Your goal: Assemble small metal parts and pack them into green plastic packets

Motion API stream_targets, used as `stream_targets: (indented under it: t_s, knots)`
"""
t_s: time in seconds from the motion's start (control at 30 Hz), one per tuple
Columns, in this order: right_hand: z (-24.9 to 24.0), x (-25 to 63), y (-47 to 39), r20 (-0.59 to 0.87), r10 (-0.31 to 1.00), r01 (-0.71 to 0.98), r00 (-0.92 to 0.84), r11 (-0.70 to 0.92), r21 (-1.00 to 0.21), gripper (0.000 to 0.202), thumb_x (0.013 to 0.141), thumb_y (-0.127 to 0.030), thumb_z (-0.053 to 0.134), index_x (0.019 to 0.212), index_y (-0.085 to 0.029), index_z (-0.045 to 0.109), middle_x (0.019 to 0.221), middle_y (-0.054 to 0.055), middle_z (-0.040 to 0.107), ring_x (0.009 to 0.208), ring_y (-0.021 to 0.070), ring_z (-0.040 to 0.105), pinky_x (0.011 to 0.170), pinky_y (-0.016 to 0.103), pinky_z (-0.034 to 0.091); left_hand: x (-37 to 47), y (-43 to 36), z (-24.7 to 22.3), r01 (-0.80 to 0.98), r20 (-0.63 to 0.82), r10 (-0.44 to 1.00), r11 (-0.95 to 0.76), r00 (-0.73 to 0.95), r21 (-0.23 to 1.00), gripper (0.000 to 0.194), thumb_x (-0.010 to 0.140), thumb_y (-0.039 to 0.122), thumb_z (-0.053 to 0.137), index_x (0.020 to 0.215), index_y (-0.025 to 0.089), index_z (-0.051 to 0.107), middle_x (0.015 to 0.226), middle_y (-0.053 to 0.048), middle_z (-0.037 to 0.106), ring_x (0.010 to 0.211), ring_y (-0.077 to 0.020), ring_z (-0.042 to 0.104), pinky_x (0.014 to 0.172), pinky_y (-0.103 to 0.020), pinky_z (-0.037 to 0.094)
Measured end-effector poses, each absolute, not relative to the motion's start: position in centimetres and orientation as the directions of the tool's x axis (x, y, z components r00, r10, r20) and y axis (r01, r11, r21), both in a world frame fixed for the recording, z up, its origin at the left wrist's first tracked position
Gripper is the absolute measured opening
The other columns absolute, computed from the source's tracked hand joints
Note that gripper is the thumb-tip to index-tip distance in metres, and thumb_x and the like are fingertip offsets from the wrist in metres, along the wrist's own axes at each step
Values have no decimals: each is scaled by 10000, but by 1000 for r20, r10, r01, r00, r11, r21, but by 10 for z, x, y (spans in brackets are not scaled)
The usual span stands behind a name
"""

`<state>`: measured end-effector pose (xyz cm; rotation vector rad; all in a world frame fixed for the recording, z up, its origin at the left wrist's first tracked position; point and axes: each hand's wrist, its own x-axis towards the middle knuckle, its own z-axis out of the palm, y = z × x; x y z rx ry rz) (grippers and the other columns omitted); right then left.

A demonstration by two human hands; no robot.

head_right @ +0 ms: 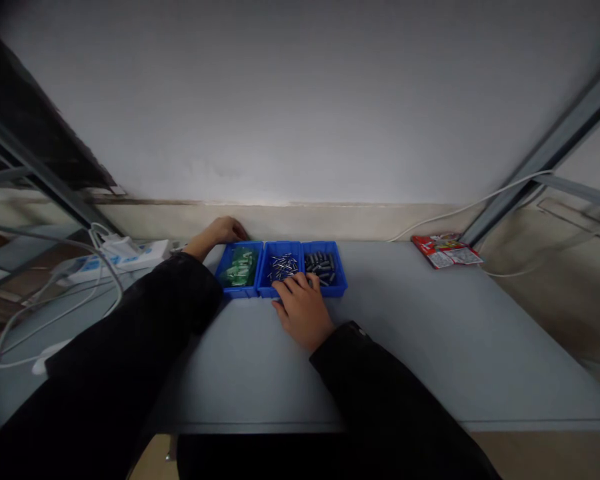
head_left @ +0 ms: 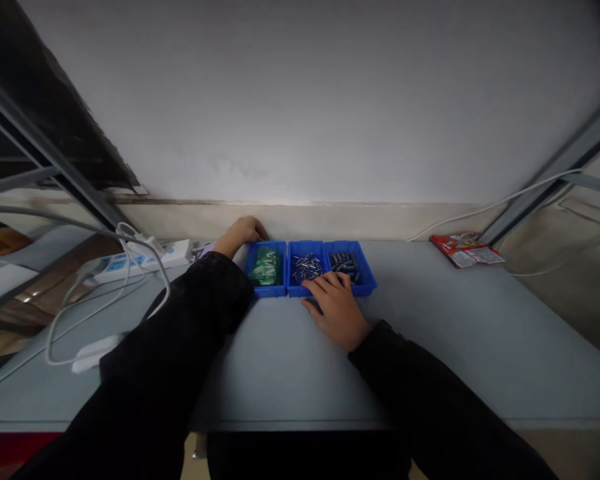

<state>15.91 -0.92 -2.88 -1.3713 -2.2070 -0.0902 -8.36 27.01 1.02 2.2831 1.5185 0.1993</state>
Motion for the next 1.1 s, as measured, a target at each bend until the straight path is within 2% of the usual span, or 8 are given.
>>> stream_targets:
  t_s: [0.17,0.3,0.5,0.63,0.73,0.87,1.0,1.1]
  knots:
    - [-28,159,-8,463,816,850,-346,482,-214,271,987,-297,591,1240,-202,603,1119,73,685,1116,259,515,1004,454,299,-78,261,19,885,-64,922,-346,383,312,155,521,125,742,650,204,778,698,-46,758,819,-271,697,832,-346,525]
    - [-26,159,-9,453,820,849,-351,483,-216,269,986,-295,587,1240,-207,599,1111,63,683,1104,253,517,998,448,301,-84,252,26,874,37,924,-372,381,313,175,575,143,712,730,189,777,750,-47,763,813,-240,688,821,-325,522]
    - [-30,160,-9,458,818,853,-348,479,-209,297,979,-285,584,1263,-196,589,1118,87,677,1119,264,514,1012,462,298,-104,228,72,764,352,895,-426,275,486,110,718,181,682,818,169,723,840,-55,747,791,-200,698,770,-302,515]
    - [-31,161,-10,454,816,850,-357,485,-205,298,976,-276,586,1262,-196,586,1125,83,673,1118,261,514,1019,466,297,-103,193,95,688,218,883,-463,416,560,122,756,240,693,864,187,709,867,-44,747,791,-186,700,759,-286,520]
    - [-28,161,-11,453,817,852,-356,483,-202,308,969,-270,597,1267,-191,585,1124,81,673,1110,260,512,1003,458,303,-99,175,85,734,81,858,-479,507,482,157,760,289,697,878,188,720,878,-58,755,822,-213,702,759,-302,524]
    - [-25,160,-12,454,814,846,-361,491,-207,314,968,-268,604,1271,-189,587,1125,81,677,1111,255,513,1005,452,293,-97,172,66,851,255,868,-480,426,214,292,749,340,730,999,190,741,1012,-93,742,944,-268,685,853,-370,511]
    - [-27,160,-10,480,807,838,-344,494,-229,213,998,-206,544,1193,-196,629,1026,58,704,1069,227,533,996,449,274,-84,172,68,810,351,836,-521,421,269,291,862,385,635,1061,194,729,1058,-89,739,986,-242,684,904,-362,505]
    - [-30,161,-7,510,785,823,-351,519,-232,168,984,-123,536,1048,-198,671,904,36,712,993,200,556,988,440,259,-58,166,66,727,244,789,-614,563,307,379,913,463,577,1140,192,714,1132,-95,735,1027,-242,681,928,-365,507]
